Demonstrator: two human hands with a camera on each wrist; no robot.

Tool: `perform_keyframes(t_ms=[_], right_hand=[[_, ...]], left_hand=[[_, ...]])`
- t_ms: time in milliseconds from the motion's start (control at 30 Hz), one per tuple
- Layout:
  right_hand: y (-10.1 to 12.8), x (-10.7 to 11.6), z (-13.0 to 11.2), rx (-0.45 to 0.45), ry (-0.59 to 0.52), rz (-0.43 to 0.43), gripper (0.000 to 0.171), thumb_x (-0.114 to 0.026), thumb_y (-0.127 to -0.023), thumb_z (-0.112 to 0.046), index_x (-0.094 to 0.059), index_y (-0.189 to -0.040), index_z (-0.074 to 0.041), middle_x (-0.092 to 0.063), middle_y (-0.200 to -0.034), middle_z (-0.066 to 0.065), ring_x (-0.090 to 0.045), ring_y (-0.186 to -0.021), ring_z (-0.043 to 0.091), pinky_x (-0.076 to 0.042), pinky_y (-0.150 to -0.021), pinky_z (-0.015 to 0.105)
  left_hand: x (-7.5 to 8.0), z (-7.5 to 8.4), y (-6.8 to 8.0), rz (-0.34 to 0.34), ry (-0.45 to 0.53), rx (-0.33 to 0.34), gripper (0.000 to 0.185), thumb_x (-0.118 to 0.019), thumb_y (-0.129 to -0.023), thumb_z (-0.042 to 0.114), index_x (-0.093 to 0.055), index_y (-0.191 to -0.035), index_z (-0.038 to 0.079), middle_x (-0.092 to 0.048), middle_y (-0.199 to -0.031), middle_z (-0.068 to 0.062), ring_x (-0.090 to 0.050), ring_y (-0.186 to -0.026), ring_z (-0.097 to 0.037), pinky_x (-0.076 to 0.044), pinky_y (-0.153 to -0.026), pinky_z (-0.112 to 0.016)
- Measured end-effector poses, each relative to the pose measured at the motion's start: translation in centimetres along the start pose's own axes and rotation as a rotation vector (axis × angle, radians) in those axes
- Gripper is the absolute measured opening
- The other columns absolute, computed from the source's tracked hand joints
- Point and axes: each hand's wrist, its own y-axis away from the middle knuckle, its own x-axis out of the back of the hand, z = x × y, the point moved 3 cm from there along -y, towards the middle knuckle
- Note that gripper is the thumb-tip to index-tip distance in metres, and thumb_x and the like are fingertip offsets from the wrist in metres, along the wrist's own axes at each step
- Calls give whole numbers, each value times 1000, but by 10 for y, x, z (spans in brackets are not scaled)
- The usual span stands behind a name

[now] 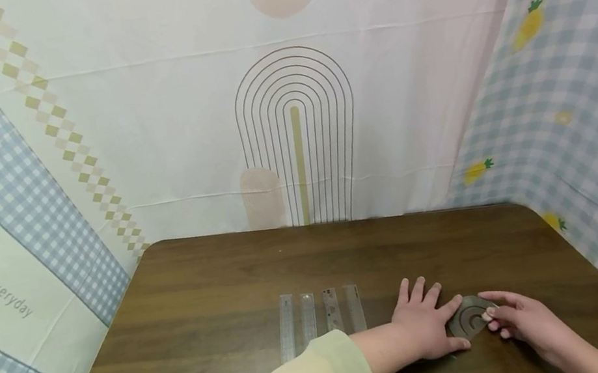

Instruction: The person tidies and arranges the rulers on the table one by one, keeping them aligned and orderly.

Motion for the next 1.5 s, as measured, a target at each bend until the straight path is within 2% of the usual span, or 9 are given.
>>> perform_keyframes(t_ms=[233, 433, 600, 767, 867, 1067, 1300, 1500], right_hand=[[8, 1, 3, -3, -4, 1, 59, -54, -103, -19, -31, -150, 7, -66, -98, 6, -65, -86, 18, -55, -70, 31], [12, -1, 2, -15, 34, 33, 58, -52, -102, -17, -31, -150, 7, -65, -97, 7, -61, -82, 18, -53, -65, 31], [14, -1, -1, -18, 108, 58, 55, -52, -102, -16, -35, -148, 7, -63, -89, 7, -56, -73, 17, -50, -59, 31], [12, 2, -3, -3, 229, 63, 54, -55, -101, -20, -40, -146, 6, -61, -90, 6, -53, -74, 21, -47, -59, 33], [9, 3, -3, 31, 341, 65, 57, -60, -100, -26, -44, -144, 6, -61, -94, 5, -52, -76, 21, -45, -60, 34], [9, 3, -1, 164, 568, 51, 64, -69, -93, -33, -49, -140, 7, -61, -98, 4, -55, -83, 17, -45, -69, 32], [12, 3, -2, 324, 739, 22, 69, -75, -87, -37, -53, -141, 0, -57, -105, 5, -46, -78, 12, -41, -63, 27], [14, 4, -3, 380, 819, 23, 66, -73, -87, -45, -57, -138, -6, -54, -99, 0, -44, -76, 5, -40, -63, 25]], left_hand=[[-1, 5, -1, -29, -17, 1, 75, -28, -83, 86, 3, -146, 62, -6, -162, 22, 3, -151, -13, 2, -120, -45], [-1, 6, -3, -53, 5, -5, 74, -31, -82, 86, 4, -144, 63, -6, -162, 23, 4, -151, -12, 5, -120, -45], [-1, 7, -5, -82, 23, -9, 73, -31, -82, 87, 5, -141, 64, -3, -162, 23, 7, -151, -12, 6, -119, -46], [1, 7, -6, -103, 36, -11, 73, -33, -82, 86, 4, -141, 64, -1, -162, 23, 8, -151, -12, 7, -119, -46], [2, 7, -7, -120, 35, -16, 73, -33, -82, 86, 3, -141, 64, -1, -162, 23, 8, -151, -12, 7, -119, -46], [2, 7, -9, -147, 35, -23, 73, -33, -82, 86, 3, -141, 64, 1, -162, 23, 9, -151, -12, 7, -119, -46], [2, 5, -8, -151, 47, -23, 73, -34, -82, 86, 0, -143, 65, 0, -161, 24, 9, -151, -11, 6, -120, -45], [5, 3, -7, -137, 20, -60, 71, -31, -83, 86, 1, -143, 65, 1, -161, 25, 10, -150, -10, 7, -120, -44]])
